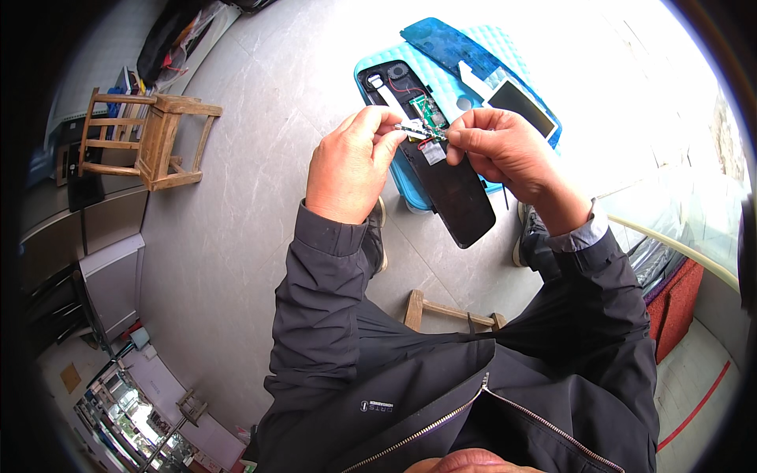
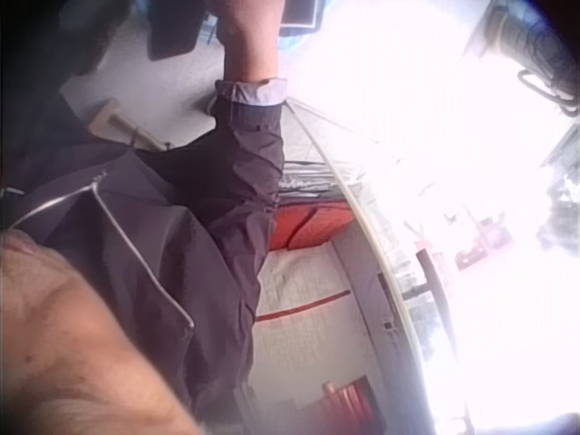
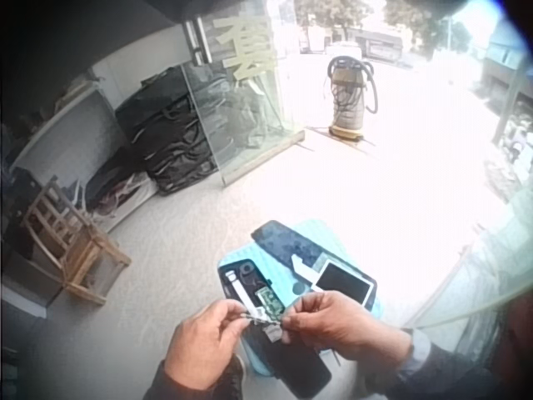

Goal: The person holds a disassembled mobile phone and manipulates internal components with both hands. They adjust ribbon cables and connectors on the motherboard, occasionally repositioning the phone to access different areas.

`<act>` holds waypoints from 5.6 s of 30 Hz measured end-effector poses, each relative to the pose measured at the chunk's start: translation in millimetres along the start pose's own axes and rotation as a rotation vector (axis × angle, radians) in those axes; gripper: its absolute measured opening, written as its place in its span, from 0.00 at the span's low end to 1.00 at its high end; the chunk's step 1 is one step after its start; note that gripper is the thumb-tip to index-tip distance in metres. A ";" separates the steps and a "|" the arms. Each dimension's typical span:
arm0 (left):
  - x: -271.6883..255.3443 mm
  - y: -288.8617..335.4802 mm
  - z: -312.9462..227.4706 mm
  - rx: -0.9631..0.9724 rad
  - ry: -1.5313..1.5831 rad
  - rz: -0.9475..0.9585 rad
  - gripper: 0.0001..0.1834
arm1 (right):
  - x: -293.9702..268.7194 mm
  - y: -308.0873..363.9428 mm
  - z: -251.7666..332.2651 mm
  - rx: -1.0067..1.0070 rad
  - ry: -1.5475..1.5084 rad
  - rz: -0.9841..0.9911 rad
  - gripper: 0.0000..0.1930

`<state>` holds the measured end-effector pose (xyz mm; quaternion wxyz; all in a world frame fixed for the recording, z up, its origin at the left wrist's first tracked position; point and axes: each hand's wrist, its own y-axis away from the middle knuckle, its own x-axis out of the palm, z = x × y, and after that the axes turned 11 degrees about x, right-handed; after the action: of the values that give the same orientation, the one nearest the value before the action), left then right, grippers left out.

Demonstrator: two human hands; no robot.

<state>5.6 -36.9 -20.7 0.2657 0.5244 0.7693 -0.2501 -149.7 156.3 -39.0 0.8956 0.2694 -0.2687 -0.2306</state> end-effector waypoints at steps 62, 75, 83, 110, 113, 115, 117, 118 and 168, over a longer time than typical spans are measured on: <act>2.3 -0.8 -3.8 0.038 -0.049 -0.027 0.10 | -3.0 -1.9 -1.6 0.034 -0.071 0.052 0.07; 1.7 -0.2 -5.3 0.039 -0.059 -0.018 0.10 | -3.2 -3.0 -2.4 0.039 -0.074 0.062 0.06; 3.1 0.6 -4.0 0.034 -0.045 -0.025 0.09 | -1.3 -4.2 -2.7 0.050 -0.084 0.022 0.05; 5.9 2.2 3.4 0.011 -0.009 -0.036 0.10 | 3.5 0.8 0.4 0.009 0.013 -0.020 0.04; 5.5 2.7 3.0 0.015 -0.023 -0.039 0.10 | 3.7 1.2 0.2 0.015 0.022 -0.029 0.05; 5.3 2.5 2.7 0.015 -0.020 -0.038 0.10 | 3.7 1.5 0.4 0.017 0.028 -0.035 0.05; 4.9 2.4 2.5 0.012 -0.029 -0.034 0.09 | 4.0 1.4 0.3 0.017 0.028 -0.035 0.05; 4.6 2.3 2.2 0.009 -0.039 -0.031 0.09 | 4.1 1.3 0.3 0.017 0.034 -0.040 0.05; 4.7 0.3 -2.8 0.010 -0.050 -0.014 0.13 | 0.9 -1.3 -2.1 0.030 0.011 -0.020 0.08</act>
<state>4.0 -31.7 -21.8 0.2804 0.5138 0.7649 -0.2689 -148.1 155.6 -41.0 0.8906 0.2866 -0.2646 -0.2340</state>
